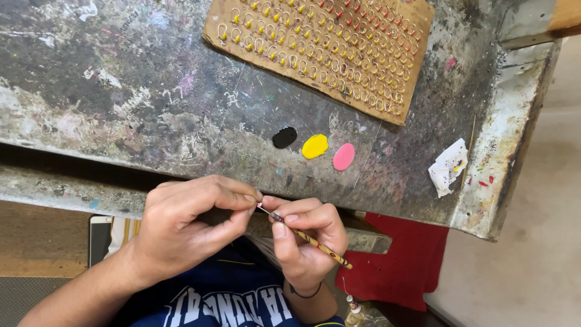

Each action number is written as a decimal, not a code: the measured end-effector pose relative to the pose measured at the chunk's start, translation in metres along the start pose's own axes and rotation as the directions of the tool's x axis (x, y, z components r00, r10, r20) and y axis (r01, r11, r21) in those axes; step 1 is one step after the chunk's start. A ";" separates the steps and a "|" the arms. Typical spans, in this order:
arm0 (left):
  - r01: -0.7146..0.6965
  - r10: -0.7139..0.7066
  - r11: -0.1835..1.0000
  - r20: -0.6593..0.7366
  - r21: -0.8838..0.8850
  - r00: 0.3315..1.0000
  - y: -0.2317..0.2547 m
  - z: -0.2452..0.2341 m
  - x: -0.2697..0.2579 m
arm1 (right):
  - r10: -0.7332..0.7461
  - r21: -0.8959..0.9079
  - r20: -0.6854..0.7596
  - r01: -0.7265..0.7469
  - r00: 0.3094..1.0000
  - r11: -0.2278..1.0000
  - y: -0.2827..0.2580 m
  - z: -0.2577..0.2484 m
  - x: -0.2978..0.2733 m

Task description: The person is using a fine brush to apply paint to small jewelry components held in their hand.

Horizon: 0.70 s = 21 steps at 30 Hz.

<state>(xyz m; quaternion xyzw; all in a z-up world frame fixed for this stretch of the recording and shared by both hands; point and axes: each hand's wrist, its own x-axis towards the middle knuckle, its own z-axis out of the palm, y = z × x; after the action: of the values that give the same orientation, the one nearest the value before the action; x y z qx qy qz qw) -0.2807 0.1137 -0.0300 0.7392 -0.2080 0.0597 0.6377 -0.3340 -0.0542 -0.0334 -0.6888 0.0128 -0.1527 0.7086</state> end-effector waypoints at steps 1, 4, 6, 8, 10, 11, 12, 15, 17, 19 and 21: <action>0.002 -0.002 1.000 -0.002 0.000 1.000 0.000 0.000 0.000 | -0.002 -0.001 0.004 0.002 1.000 1.000 0.000 0.000 0.000; -0.003 0.003 1.000 0.000 0.003 1.000 -0.001 0.000 0.000 | 0.000 0.002 0.007 0.000 1.000 1.000 0.000 0.000 0.000; 0.001 -0.001 1.000 -0.002 0.002 1.000 0.000 0.000 0.000 | -0.001 0.003 0.004 0.001 1.000 1.000 0.001 0.000 0.000; 0.003 -0.003 1.000 -0.004 0.001 1.000 0.000 0.000 0.000 | -0.002 0.004 0.002 0.002 1.000 1.000 0.000 0.000 0.000; -0.005 0.005 1.000 -0.005 0.005 1.000 0.000 0.000 0.000 | 0.009 0.008 0.004 -0.009 1.000 1.000 0.000 0.000 0.000; -0.004 0.004 1.000 -0.004 0.005 1.000 0.000 0.000 0.000 | 0.010 0.007 0.004 -0.010 1.000 1.000 -0.001 0.000 0.000; -0.002 0.002 1.000 -0.004 0.003 1.000 -0.001 0.001 -0.001 | 0.011 0.000 -0.001 -0.011 1.000 1.000 -0.001 0.000 0.000; 0.001 -0.001 1.000 -0.003 -0.002 1.000 0.000 0.000 0.000 | 0.008 -0.009 -0.003 -0.008 1.000 1.000 0.000 0.000 -0.001; 0.003 -0.003 1.000 -0.004 -0.003 1.000 0.001 0.000 0.000 | 0.004 -0.009 0.001 -0.004 1.000 1.000 0.000 0.001 -0.001; -0.004 0.004 1.000 0.002 0.016 1.000 0.000 0.000 0.000 | 0.001 -0.015 -0.010 -0.002 1.000 1.000 -0.001 0.002 0.000; -0.003 0.003 1.000 -0.001 0.009 1.000 0.000 0.000 0.000 | 0.003 -0.009 -0.010 -0.003 1.000 1.000 -0.001 0.002 0.000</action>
<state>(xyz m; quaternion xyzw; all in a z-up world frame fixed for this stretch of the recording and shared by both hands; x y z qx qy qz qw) -0.2805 0.1135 -0.0304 0.7419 -0.2086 0.0620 0.6342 -0.3339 -0.0525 -0.0326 -0.6912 0.0181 -0.1551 0.7056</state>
